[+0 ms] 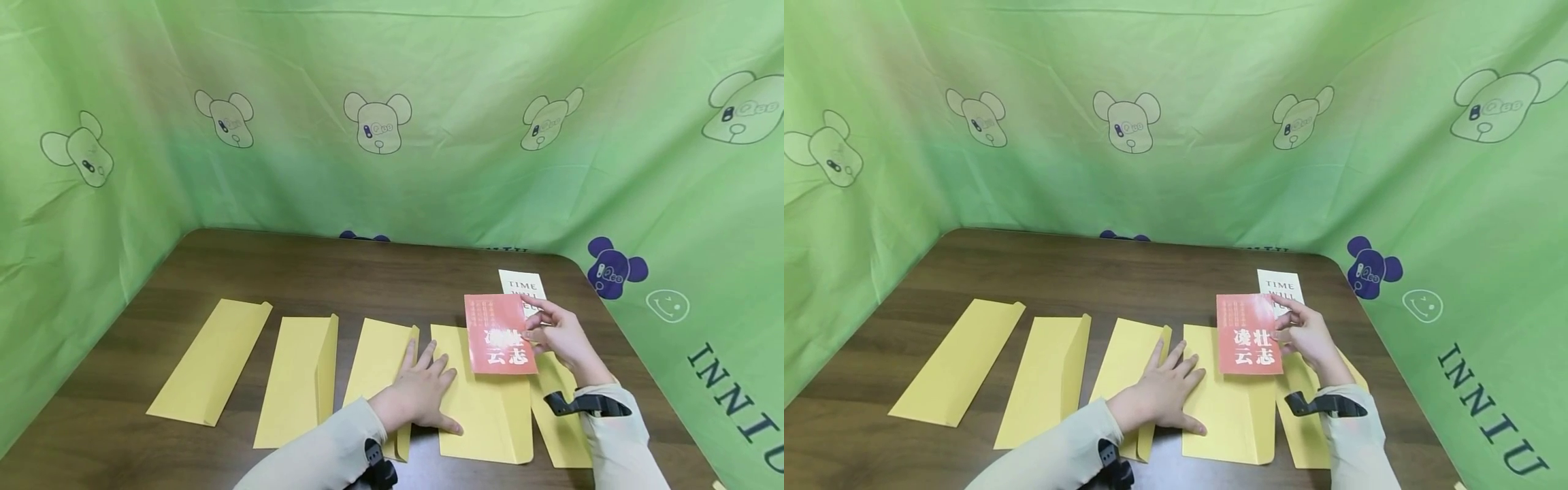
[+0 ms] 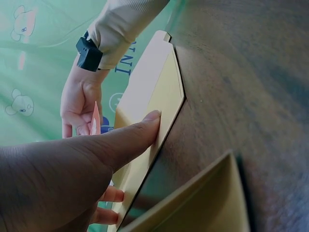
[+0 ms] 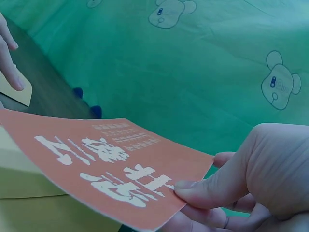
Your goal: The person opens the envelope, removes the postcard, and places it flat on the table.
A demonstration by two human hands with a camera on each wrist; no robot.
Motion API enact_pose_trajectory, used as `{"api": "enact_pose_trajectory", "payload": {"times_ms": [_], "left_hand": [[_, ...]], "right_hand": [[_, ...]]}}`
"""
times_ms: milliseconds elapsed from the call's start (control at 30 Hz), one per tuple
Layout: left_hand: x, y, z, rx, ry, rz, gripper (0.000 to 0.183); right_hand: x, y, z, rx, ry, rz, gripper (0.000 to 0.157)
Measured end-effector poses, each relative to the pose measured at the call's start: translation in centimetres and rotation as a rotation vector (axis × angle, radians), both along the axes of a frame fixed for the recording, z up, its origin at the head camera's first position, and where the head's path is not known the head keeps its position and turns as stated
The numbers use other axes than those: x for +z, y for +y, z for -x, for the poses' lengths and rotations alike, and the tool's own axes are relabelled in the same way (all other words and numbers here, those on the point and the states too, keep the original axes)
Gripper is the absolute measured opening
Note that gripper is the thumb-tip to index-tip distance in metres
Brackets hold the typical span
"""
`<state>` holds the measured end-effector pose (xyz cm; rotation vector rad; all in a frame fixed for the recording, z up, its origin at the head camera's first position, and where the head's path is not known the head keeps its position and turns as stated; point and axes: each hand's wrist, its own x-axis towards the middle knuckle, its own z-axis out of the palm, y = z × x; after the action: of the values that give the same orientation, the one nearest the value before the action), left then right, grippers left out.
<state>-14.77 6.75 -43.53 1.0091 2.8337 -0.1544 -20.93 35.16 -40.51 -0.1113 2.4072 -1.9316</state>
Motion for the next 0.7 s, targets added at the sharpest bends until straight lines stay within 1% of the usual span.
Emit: {"api": "enact_pose_trajectory", "payload": {"times_ms": [467,700], "left_hand": [[-0.2,0.0,0.0,0.003,-0.014,-0.008,0.095],[-0.2,0.0,0.1,0.004,-0.015,-0.010,0.095]], "right_hand": [[-0.8,-1.0,1.6,-0.042,0.009,0.107,0.079],[-0.8,-1.8,2.7,-0.057,-0.014,0.116,0.079]]}}
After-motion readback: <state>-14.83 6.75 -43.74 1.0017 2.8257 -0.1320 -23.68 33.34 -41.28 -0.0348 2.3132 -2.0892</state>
